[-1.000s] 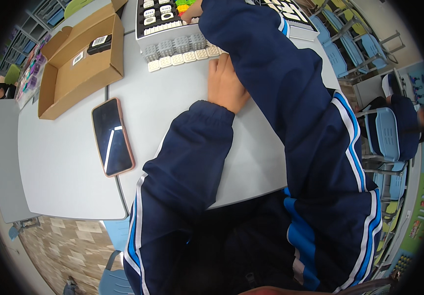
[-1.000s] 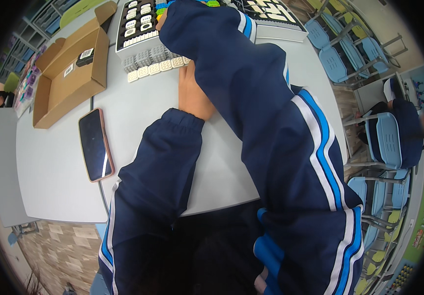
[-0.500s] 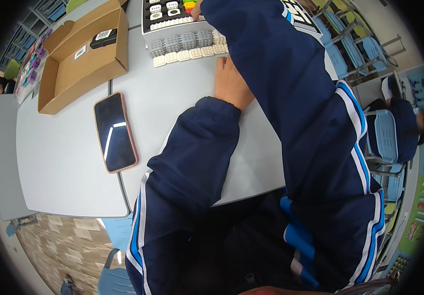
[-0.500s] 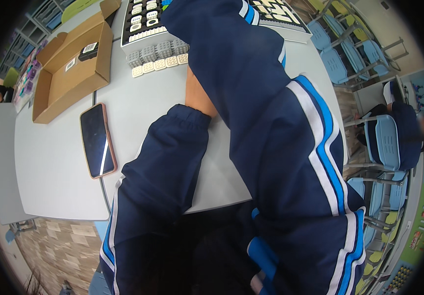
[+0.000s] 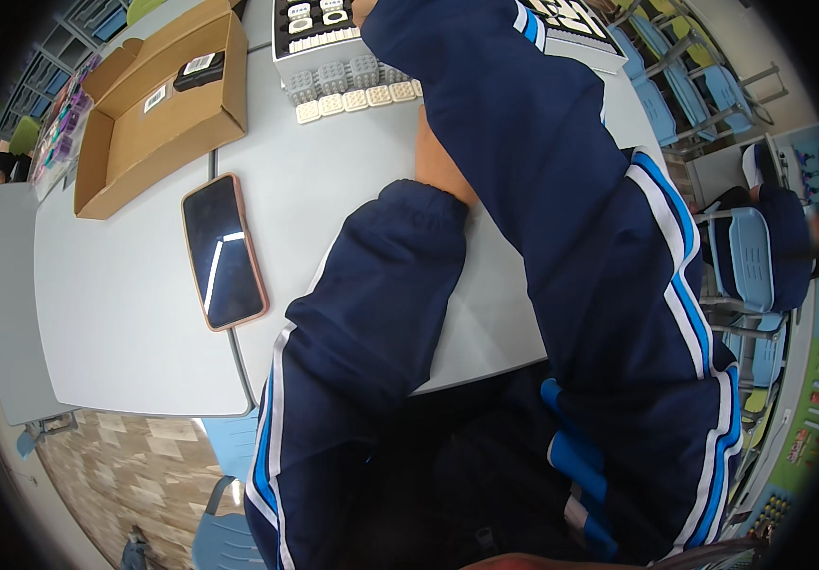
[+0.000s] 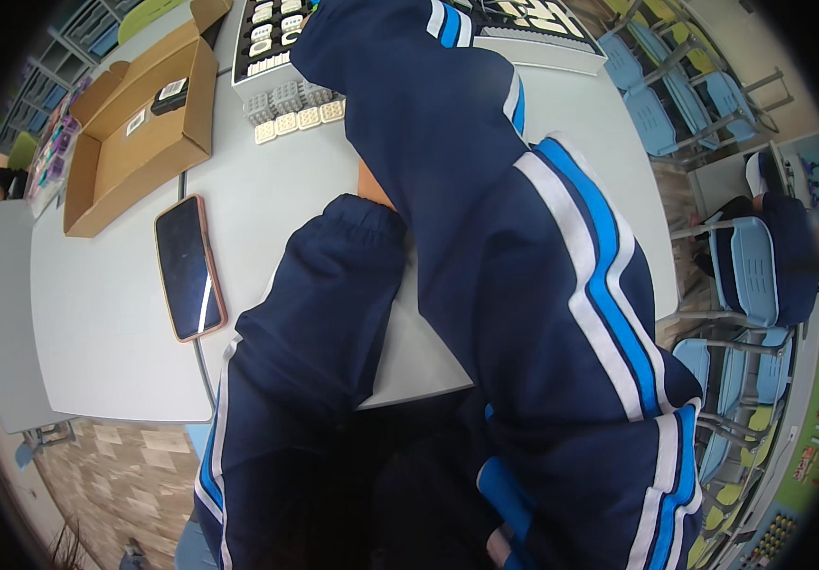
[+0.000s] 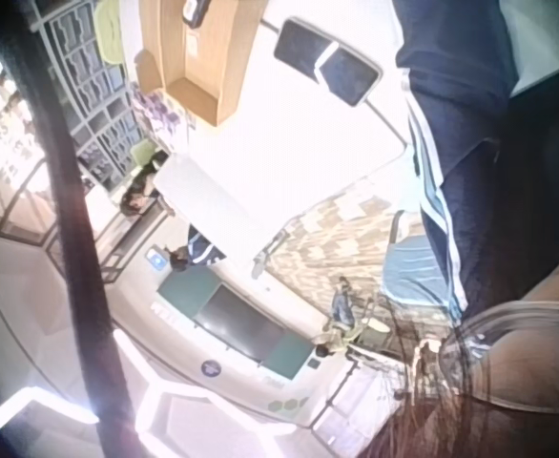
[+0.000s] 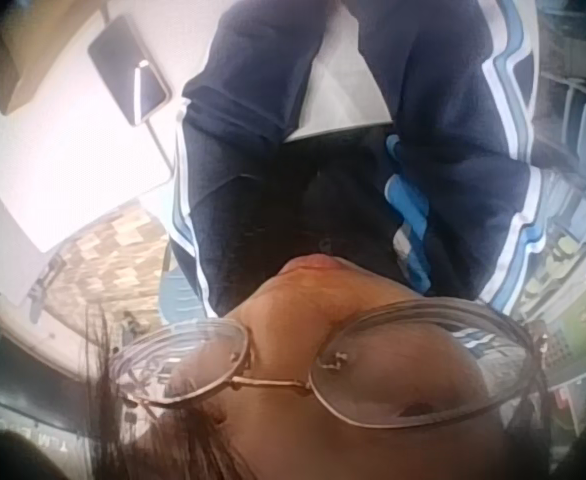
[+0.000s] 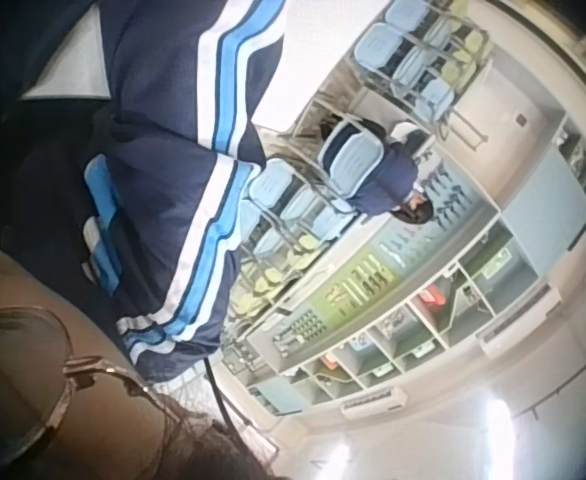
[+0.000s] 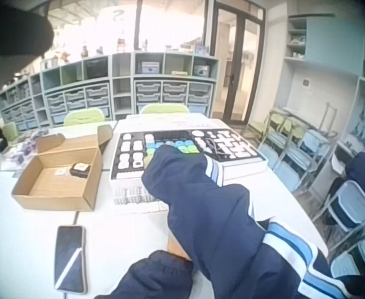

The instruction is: The person assembles small colorful building blocks into a long linear structure on a white table. They pick up individual blocks, connect them end-to-end, and occasionally adjust the alignment of the growing chain.

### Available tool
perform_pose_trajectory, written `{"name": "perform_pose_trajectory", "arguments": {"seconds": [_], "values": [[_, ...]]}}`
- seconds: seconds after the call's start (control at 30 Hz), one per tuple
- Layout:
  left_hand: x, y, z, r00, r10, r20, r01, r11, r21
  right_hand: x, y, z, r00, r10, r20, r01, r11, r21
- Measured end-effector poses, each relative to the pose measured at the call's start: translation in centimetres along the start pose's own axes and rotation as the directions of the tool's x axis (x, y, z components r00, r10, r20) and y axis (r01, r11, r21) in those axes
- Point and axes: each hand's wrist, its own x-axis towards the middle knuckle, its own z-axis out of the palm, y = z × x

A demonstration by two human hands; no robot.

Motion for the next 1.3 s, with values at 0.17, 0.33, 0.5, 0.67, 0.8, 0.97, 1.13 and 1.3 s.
{"name": "perform_pose_trajectory", "arguments": {"seconds": [0.17, 0.33, 0.5, 0.67, 0.8, 0.97, 1.13, 1.3], "values": [[-0.2, 0.1, -0.2, 0.991, 0.061, 0.116, -0.082, 0.979, 0.185, -1.8, 1.0, -0.2, 0.997, -0.021, -0.071, 0.018, 0.999, -0.039], [0.3, 1.1, -0.9, 0.986, -0.024, 0.166, 0.018, 0.999, 0.041, -3.0, 1.5, -0.6, 0.991, -0.039, -0.13, 0.029, 0.996, -0.079], [0.6, 1.2, -1.3, 0.994, -0.034, 0.107, 0.029, 0.998, 0.05, -4.0, 1.0, -1.5, 0.982, -0.084, -0.172, 0.07, 0.994, -0.087], [0.7, 1.5, -1.5, 0.983, -0.006, 0.182, -0.021, 0.989, 0.145, -3.3, 3.2, -0.2, 0.978, -0.142, -0.151, 0.145, 0.989, 0.007], [0.9, 1.6, -1.5, 0.989, 0.018, 0.15, -0.042, 0.987, 0.158, 0.8, 6.6, 1.6, 0.94, -0.342, 0.015, 0.335, 0.928, 0.163], [0.9, 1.2, -1.8, 0.997, 0.042, 0.062, -0.052, 0.986, 0.16, 2.3, 5.4, 0.2, 0.95, -0.018, 0.312, -0.133, 0.88, 0.457], [4.3, -2.6, -4.1, 0.986, 0.032, -0.163, 0.035, 0.919, 0.392, 3.5, 6.4, 1.8, 0.949, 0.133, 0.287, -0.232, 0.909, 0.346], [7.2, -5.8, -9.2, 0.972, -0.206, -0.111, 0.233, 0.801, 0.552, 5.5, 6.9, 3.1, 0.946, 0.224, 0.236, -0.297, 0.89, 0.347]]}}
